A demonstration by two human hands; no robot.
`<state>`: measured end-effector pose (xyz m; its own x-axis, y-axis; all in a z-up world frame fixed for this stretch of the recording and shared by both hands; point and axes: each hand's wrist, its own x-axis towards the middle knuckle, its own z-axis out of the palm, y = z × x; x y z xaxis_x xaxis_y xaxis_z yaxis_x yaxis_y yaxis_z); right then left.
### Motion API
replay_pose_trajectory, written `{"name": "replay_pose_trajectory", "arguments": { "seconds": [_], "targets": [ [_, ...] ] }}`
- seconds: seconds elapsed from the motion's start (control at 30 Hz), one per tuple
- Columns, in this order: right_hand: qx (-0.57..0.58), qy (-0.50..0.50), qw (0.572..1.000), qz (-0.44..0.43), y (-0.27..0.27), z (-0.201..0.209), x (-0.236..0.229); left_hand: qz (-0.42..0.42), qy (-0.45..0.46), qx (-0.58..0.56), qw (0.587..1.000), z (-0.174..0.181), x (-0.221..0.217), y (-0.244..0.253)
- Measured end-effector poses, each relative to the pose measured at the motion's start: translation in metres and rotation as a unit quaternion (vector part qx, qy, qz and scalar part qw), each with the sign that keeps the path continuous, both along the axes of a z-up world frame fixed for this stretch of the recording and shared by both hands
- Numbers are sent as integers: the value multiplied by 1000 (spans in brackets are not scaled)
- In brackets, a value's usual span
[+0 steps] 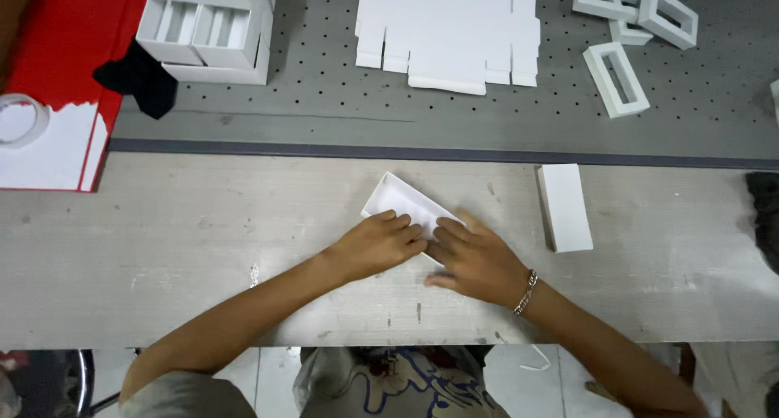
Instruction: The person folds flat white cardboard pieces into small rectangular boxes by hand. They fold the side flaps, tuck the tabs, and then insert a smaller inner box into the outer shell. The process is repeated for multiple units on a gray workbench.
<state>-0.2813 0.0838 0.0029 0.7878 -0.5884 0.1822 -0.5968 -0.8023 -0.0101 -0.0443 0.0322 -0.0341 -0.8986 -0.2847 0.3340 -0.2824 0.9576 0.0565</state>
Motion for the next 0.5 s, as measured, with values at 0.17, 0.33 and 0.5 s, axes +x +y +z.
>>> {"name": "replay_pose_trajectory", "arguments": {
  "seconds": [0.17,0.33,0.5],
  "targets": [
    [52,-10,998,23,-10,-12,0,-20,8,-11,1000,27,7,0],
    [98,-19,994,46,-26,-28,0,-18,8,-7,1000,32,9,-5],
    [81,-17,995,64,-32,-27,0,-1,23,-6,1000,3,11,-13]
  ]
}}
